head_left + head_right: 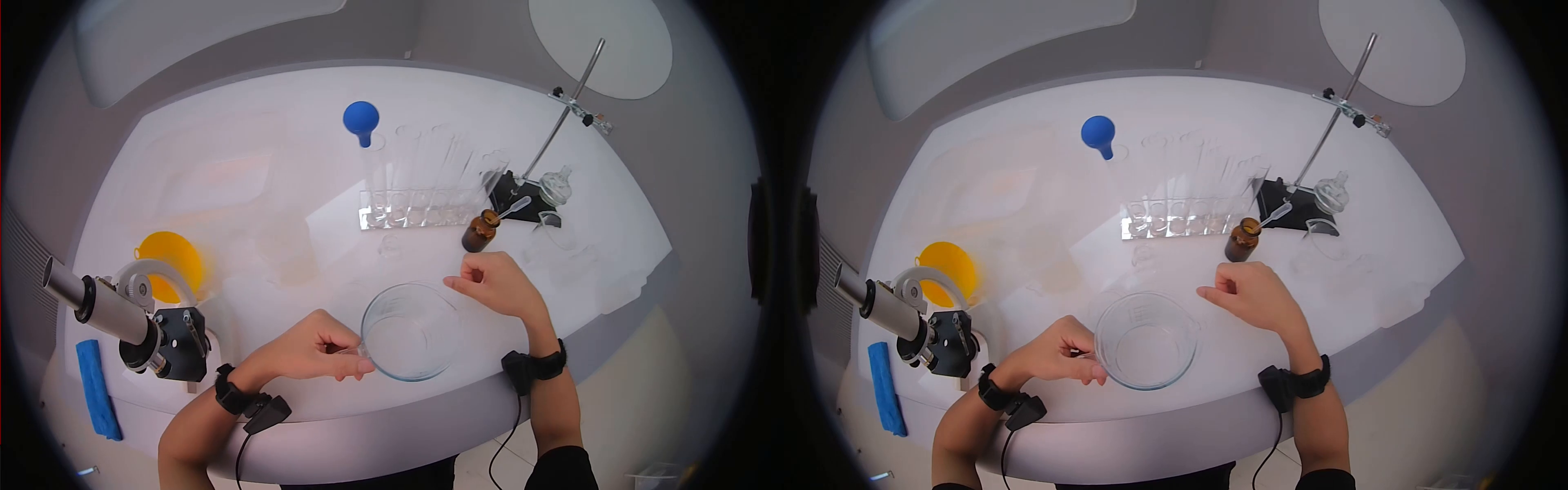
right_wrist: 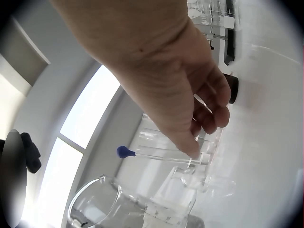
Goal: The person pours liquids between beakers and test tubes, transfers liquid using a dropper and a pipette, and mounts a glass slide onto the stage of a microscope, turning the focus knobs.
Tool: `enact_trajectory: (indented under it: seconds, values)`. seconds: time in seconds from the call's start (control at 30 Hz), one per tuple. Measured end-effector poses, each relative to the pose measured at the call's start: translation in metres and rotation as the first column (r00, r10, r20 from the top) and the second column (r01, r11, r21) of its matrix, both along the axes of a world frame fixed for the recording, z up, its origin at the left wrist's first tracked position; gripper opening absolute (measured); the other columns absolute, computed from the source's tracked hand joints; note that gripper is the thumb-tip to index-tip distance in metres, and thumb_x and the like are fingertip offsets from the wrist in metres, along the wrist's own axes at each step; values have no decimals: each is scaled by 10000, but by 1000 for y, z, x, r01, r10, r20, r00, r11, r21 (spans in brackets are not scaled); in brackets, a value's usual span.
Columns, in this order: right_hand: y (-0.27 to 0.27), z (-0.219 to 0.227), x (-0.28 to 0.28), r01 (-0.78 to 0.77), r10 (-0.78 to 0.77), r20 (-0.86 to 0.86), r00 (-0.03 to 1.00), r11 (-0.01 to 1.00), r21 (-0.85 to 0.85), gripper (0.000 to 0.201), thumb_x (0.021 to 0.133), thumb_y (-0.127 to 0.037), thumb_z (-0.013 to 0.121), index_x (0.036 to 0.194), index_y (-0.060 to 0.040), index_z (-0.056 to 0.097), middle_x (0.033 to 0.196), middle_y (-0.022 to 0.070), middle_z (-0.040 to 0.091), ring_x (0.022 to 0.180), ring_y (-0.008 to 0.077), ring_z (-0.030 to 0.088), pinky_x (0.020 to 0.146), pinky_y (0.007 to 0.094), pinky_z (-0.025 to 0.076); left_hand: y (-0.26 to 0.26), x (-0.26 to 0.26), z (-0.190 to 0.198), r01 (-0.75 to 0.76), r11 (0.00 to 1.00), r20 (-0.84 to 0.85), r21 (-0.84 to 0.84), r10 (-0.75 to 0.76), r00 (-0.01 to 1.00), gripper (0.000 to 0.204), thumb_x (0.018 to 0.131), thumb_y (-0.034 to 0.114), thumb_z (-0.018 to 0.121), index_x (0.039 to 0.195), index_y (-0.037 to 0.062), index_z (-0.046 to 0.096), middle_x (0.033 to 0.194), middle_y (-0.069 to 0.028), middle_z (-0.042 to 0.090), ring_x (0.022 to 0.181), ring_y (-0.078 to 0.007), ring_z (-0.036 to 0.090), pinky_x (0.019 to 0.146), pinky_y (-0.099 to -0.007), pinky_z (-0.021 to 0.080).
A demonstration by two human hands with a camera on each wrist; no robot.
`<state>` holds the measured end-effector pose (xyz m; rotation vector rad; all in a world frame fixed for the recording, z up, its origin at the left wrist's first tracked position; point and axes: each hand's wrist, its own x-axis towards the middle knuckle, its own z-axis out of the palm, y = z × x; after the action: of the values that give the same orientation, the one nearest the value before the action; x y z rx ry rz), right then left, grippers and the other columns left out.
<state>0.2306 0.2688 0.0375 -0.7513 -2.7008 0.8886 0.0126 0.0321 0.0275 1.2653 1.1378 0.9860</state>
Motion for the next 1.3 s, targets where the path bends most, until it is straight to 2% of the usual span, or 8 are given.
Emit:
enact_trajectory:
  seconds: [0.57, 0.67, 0.8, 0.9, 1.0, 1.13, 1.2, 1.3]
  values:
    - [0, 13, 10, 44, -87, -250, 964, 984, -172, 357, 862, -251, 737, 661, -32, 539, 592, -10, 521, 550, 76, 458, 507, 243, 364, -1, 1, -5, -63, 994, -28, 91, 66, 997, 325, 864, 238, 733, 634, 20, 662, 568, -18, 602, 541, -54, 554, 505, -212, 377]
    - [7, 25, 27, -178, -73, -620, 781, 926, -334, 214, 924, -166, 652, 788, -22, 571, 709, 20, 562, 598, 88, 522, 541, 244, 427, 0, 2, -8, -97, 987, -3, 125, 98, 995, 314, 871, 219, 723, 636, 25, 646, 612, -25, 620, 581, -73, 559, 545, -230, 405]
    - [24, 40, 85, -189, -164, -913, 373, 950, -248, 230, 984, -244, 570, 868, -48, 540, 805, 58, 570, 646, 116, 529, 533, 250, 432, 1, -1, -10, -102, 985, 19, 141, 100, 995, 274, 875, 211, 716, 683, 28, 647, 706, -36, 641, 661, -89, 567, 602, -243, 428]
    - [32, 50, 144, 393, -326, -931, 163, 887, -242, 215, 959, -266, 620, 974, -61, 557, 831, 26, 565, 691, 110, 534, 593, 239, 446, -2, 5, 1, -104, 991, 2, 83, 104, 995, 265, 890, 225, 695, 716, 30, 653, 736, -30, 643, 700, -91, 569, 644, -244, 436]
    - [56, 30, 211, 863, -381, -922, 72, 487, -134, 614, 861, -294, 744, 1320, -47, 419, 1233, 97, 481, 1080, 213, 518, 903, 359, 464, 0, 6, 10, -105, 994, -30, 21, 106, 994, 297, 916, 266, 652, 729, 36, 654, 744, -23, 639, 740, -95, 565, 712, -254, 435]
    - [66, -8, 255, 919, -610, -779, 143, 373, -124, 867, 809, -338, 789, 1441, -42, 275, 1408, 142, 365, 1257, 285, 429, 1037, 415, 377, 1, -1, 5, -33, 999, -46, 14, 34, 998, 307, 936, 300, 614, 770, 46, 660, 809, -47, 657, 856, -153, 602, 802, -299, 437]
    - [67, -19, 261, 835, -782, -570, 253, 474, -281, 967, 777, -340, 812, 1480, -39, 219, 1451, 170, 351, 1320, 309, 394, 1068, 422, 352, -4, 1, 11, -39, 999, -15, -33, 38, 999, 334, 947, 323, 588, 748, 58, 624, 799, -32, 622, 852, -143, 562, 822, -291, 407]
    - [75, -31, 261, 714, -757, -551, 352, 598, -365, 914, 789, -292, 803, 1466, -28, 249, 1433, 167, 389, 1314, 288, 407, 1069, 399, 352, -9, 7, 7, -65, 996, 61, -66, 69, 996, 353, 965, 338, 555, 719, 85, 546, 758, -5, 535, 816, -129, 492, 812, -280, 369]
